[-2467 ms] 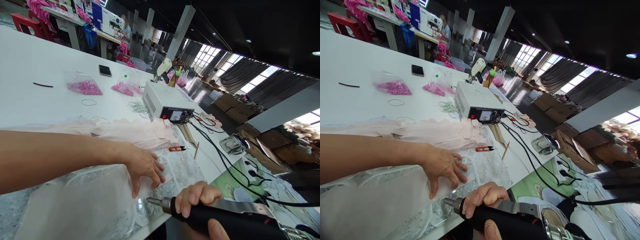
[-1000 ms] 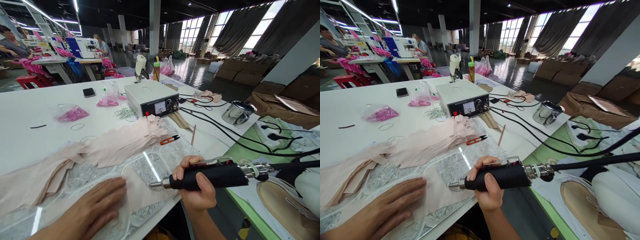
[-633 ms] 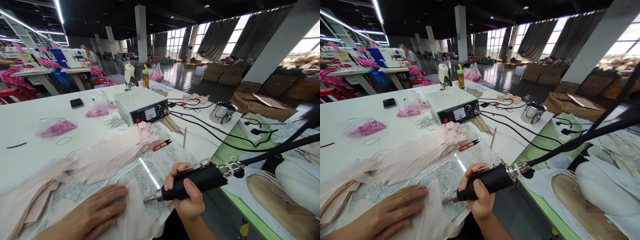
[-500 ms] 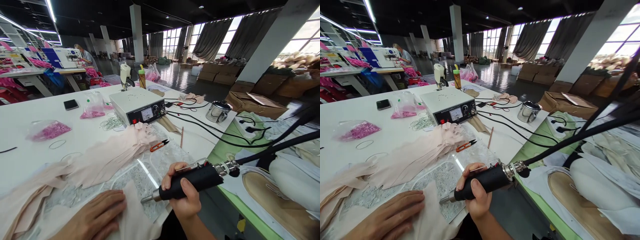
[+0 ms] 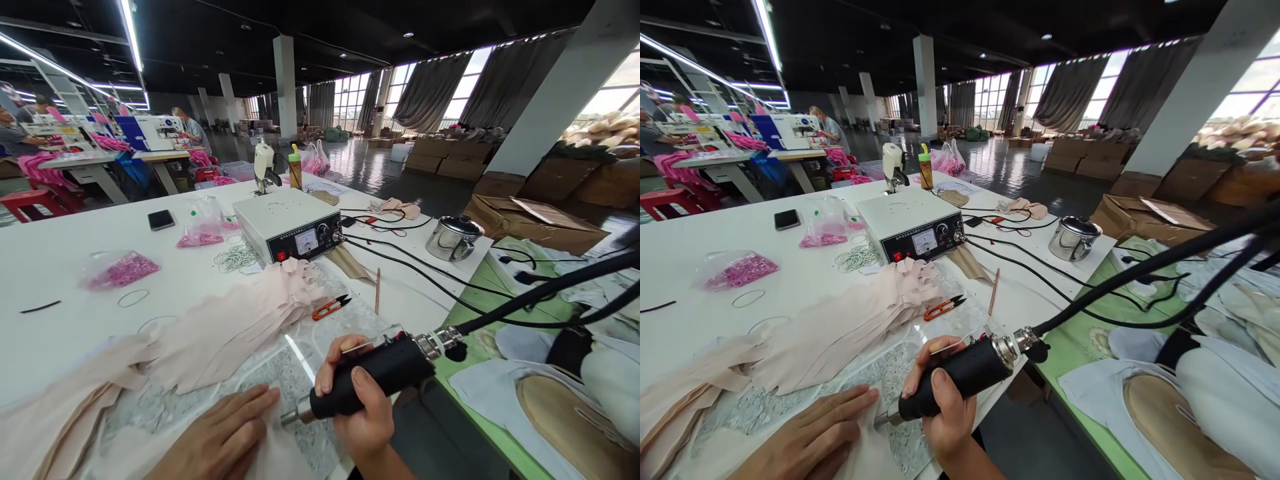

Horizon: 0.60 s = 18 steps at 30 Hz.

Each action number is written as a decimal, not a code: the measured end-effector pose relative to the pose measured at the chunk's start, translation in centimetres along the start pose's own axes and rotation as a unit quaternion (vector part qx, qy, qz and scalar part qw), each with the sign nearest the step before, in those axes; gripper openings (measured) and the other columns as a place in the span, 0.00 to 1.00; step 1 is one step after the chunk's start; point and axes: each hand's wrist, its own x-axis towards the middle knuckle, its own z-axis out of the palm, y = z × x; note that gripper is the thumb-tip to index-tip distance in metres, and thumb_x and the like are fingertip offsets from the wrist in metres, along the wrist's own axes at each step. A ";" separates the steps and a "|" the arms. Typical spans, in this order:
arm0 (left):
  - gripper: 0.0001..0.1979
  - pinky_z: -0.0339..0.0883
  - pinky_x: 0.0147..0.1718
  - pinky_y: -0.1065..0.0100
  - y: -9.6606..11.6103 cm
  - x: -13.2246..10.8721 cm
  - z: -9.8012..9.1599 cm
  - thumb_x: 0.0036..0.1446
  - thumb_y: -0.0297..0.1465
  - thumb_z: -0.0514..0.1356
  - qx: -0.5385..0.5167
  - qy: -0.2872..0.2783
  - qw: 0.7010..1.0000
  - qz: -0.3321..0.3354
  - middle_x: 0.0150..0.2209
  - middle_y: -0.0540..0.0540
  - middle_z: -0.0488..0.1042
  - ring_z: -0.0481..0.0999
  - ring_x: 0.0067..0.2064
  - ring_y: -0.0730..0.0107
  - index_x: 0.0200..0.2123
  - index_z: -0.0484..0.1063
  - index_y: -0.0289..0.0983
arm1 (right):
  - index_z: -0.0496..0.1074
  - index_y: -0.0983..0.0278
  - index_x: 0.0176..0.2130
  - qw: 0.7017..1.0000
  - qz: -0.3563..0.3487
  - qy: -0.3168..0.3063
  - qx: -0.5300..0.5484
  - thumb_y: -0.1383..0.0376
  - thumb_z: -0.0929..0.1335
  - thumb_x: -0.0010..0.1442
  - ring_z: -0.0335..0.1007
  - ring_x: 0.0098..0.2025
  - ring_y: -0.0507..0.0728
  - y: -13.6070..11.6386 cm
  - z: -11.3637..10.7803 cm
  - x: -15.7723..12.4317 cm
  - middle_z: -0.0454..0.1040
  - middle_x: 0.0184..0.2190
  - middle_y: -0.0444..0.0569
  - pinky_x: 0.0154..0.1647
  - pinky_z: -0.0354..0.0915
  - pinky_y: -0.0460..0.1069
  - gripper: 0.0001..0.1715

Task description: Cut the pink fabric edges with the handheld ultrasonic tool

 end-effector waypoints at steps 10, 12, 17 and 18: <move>0.13 0.63 0.61 0.66 -0.2 -0.6 0.9 0.67 0.22 0.55 0.044 -0.051 0.996 0.058 0.61 0.40 0.72 0.67 0.64 0.62 0.52 0.71 0.37 | 0.70 0.60 0.38 0.999 0.011 0.003 -0.037 0.56 0.69 0.57 0.68 0.19 0.50 -0.2 -0.3 -0.2 0.69 0.30 0.43 0.20 0.67 0.48 0.12; 0.13 0.63 0.61 0.64 -0.6 -1.1 1.5 0.67 0.24 0.55 0.068 -0.066 0.993 0.068 0.63 0.39 0.69 0.66 0.65 0.59 0.53 0.72 0.35 | 0.71 0.60 0.38 0.999 0.001 -0.006 -0.036 0.56 0.69 0.58 0.68 0.19 0.50 -0.1 -0.4 -0.2 0.69 0.31 0.43 0.21 0.67 0.47 0.11; 0.16 0.63 0.61 0.62 -1.4 -1.8 2.3 0.70 0.28 0.53 0.122 -0.066 0.985 0.100 0.64 0.41 0.68 0.66 0.65 0.58 0.57 0.71 0.37 | 0.72 0.59 0.39 0.999 -0.018 -0.014 -0.044 0.56 0.68 0.59 0.70 0.21 0.50 0.3 -0.7 -0.2 0.70 0.32 0.43 0.21 0.67 0.46 0.11; 0.16 0.63 0.61 0.63 -1.4 -1.8 2.3 0.70 0.29 0.53 0.131 -0.063 0.983 0.108 0.63 0.41 0.69 0.67 0.65 0.58 0.57 0.71 0.37 | 0.72 0.59 0.39 0.999 -0.019 -0.010 -0.048 0.56 0.69 0.59 0.70 0.20 0.50 0.4 -0.8 -0.2 0.70 0.31 0.43 0.21 0.67 0.46 0.11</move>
